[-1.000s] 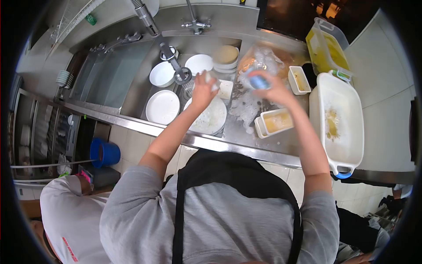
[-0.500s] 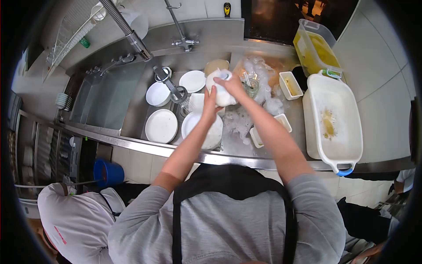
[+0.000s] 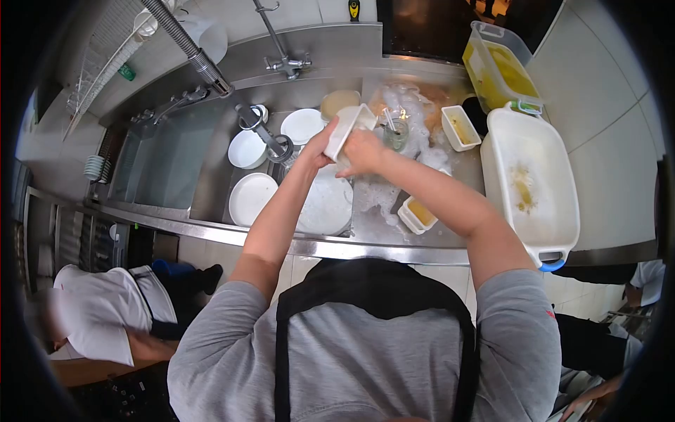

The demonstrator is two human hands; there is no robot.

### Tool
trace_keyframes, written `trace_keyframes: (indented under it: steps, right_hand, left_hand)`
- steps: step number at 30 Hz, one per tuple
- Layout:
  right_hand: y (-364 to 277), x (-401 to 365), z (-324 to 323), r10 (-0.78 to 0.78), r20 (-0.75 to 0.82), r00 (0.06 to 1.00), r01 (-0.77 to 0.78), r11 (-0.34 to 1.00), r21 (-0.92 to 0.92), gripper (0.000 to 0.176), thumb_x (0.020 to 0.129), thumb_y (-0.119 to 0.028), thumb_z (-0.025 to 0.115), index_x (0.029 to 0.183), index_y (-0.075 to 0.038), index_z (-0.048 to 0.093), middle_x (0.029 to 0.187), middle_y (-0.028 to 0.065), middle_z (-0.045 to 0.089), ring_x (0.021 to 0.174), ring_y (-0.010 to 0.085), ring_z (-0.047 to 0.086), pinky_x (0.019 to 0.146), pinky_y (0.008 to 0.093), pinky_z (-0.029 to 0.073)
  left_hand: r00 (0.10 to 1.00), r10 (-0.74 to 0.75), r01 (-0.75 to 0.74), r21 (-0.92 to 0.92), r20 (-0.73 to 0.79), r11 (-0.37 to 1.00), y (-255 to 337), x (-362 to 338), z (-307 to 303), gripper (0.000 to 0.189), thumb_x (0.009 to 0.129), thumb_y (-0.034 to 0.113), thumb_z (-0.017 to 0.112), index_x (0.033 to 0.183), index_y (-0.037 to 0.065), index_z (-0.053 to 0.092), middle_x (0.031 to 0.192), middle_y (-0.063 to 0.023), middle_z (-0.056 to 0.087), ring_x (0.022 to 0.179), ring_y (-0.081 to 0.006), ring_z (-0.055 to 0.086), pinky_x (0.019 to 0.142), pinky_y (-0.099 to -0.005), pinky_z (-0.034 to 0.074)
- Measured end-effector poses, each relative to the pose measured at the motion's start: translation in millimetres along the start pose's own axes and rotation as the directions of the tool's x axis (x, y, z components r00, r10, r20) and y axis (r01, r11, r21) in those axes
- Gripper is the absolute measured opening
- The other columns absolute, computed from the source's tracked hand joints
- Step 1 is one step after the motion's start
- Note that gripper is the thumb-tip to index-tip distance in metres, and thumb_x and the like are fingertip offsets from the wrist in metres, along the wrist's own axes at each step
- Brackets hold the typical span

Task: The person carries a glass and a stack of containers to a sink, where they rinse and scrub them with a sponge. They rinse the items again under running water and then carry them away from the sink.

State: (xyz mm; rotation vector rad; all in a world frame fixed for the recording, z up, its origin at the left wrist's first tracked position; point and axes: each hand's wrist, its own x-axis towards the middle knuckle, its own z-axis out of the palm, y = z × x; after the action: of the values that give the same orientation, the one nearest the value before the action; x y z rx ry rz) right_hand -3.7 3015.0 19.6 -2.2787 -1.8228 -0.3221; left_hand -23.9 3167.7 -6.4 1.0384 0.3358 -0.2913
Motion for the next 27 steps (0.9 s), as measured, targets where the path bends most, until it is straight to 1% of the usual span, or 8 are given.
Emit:
trace_keyframes:
  steps: [5,7,14,17,20,23,24,27]
  right_hand:
    - [4.2,17.3,23.0,0.22,0.159,0.963,-0.234,0.969,0.079,0.042,0.06,-0.028,0.065,0.092,-0.002,0.057,0.094,0.0176,0.057,0.09,0.0306,0.054,0.077,0.038,0.043]
    - [1.2,18.3,24.9,0.267,0.16,0.95,-0.304,0.904,0.299,0.03,0.059,-0.016,0.06,0.084,-0.001,0.059,0.087,0.0203,0.058,0.084,0.0335,0.056,0.073,0.0394,0.045]
    - [-5.0,11.6,12.4,0.421,0.01,0.907,-0.376,0.798,0.47,0.025,0.06,-0.02,0.066,0.072,0.0,0.059,0.076,0.0222,0.058,0.073,0.0381,0.057,0.065,0.0411,0.045]
    - [4.8,12.4,-3.9,0.522,-0.01,0.853,-0.437,0.723,0.535,0.029,0.063,-0.025,0.07,0.076,-0.001,0.061,0.072,0.0169,0.061,0.067,0.0303,0.06,0.063,0.0362,0.046]
    - [24.1,10.3,-5.4,0.609,0.094,0.787,-0.285,0.225,0.932,0.028,0.066,-0.028,0.072,0.077,-0.003,0.064,0.069,0.0038,0.061,0.061,0.0091,0.055,0.055,0.0247,0.043]
    - [41.9,-0.5,-20.4,0.682,0.009,0.731,-0.434,0.454,0.778,0.027,0.067,-0.027,0.071,0.076,-0.002,0.064,0.07,0.0046,0.062,0.06,0.0106,0.056,0.055,0.0246,0.044]
    - [49.1,-4.0,-25.5,0.763,0.096,0.64,-0.497,0.315,0.809,0.026,0.069,-0.026,0.07,0.077,-0.002,0.063,0.071,0.0043,0.062,0.06,0.011,0.056,0.056,0.0244,0.044]
    - [66.5,-12.6,-17.2,0.776,0.08,0.626,-0.355,0.193,0.915,0.028,0.07,-0.027,0.069,0.079,-0.001,0.062,0.072,0.0044,0.062,0.061,0.0114,0.056,0.056,0.0248,0.044]
  left_hand:
    - [0.998,0.008,-0.008,-0.004,-0.068,1.0,-4.4,14.6,-7.5,0.052,0.082,0.05,0.044,0.112,0.008,0.048,0.1,-0.0087,0.057,0.085,-0.02,0.058,0.065,-0.0392,0.049]
    - [0.999,-0.034,0.032,-0.107,-0.011,0.994,-4.5,12.3,-8.0,0.049,0.082,0.048,0.045,0.11,0.007,0.049,0.098,-0.0093,0.057,0.084,-0.0214,0.058,0.067,-0.0385,0.049]
    - [0.989,-0.133,0.144,-0.289,0.059,0.946,-9.9,20.0,-17.0,0.042,0.085,0.039,0.042,0.111,0.007,0.048,0.102,-0.0112,0.055,0.09,-0.0247,0.056,0.078,-0.0434,0.046]
    - [0.983,-0.137,0.181,-0.482,0.125,0.857,-19.5,14.3,-8.8,0.04,0.085,0.037,0.041,0.113,0.009,0.047,0.107,-0.0129,0.052,0.096,-0.0266,0.053,0.083,-0.0468,0.042]
    - [0.986,0.046,0.034,-0.464,0.161,0.885,-31.5,6.1,-2.7,0.043,0.081,0.039,0.042,0.113,0.012,0.046,0.112,-0.0143,0.048,0.1,-0.0342,0.047,0.087,-0.0499,0.038]
    - [0.98,0.112,-0.033,-0.423,0.165,0.905,-36.9,-5.5,-10.6,0.044,0.082,0.038,0.043,0.118,0.012,0.042,0.118,-0.011,0.044,0.11,-0.0281,0.042,0.094,-0.0456,0.032]
    - [0.98,0.112,-0.032,-0.425,0.165,0.905,-38.3,-5.0,-17.8,0.044,0.082,0.038,0.043,0.118,0.012,0.042,0.118,-0.011,0.044,0.11,-0.0281,0.042,0.094,-0.0456,0.032]
    - [0.983,-0.069,0.138,-0.43,0.173,0.892,-43.1,-3.5,-25.8,0.055,0.079,0.047,0.045,0.12,0.011,0.041,0.121,-0.0128,0.041,0.109,-0.0306,0.041,0.094,-0.0457,0.031]
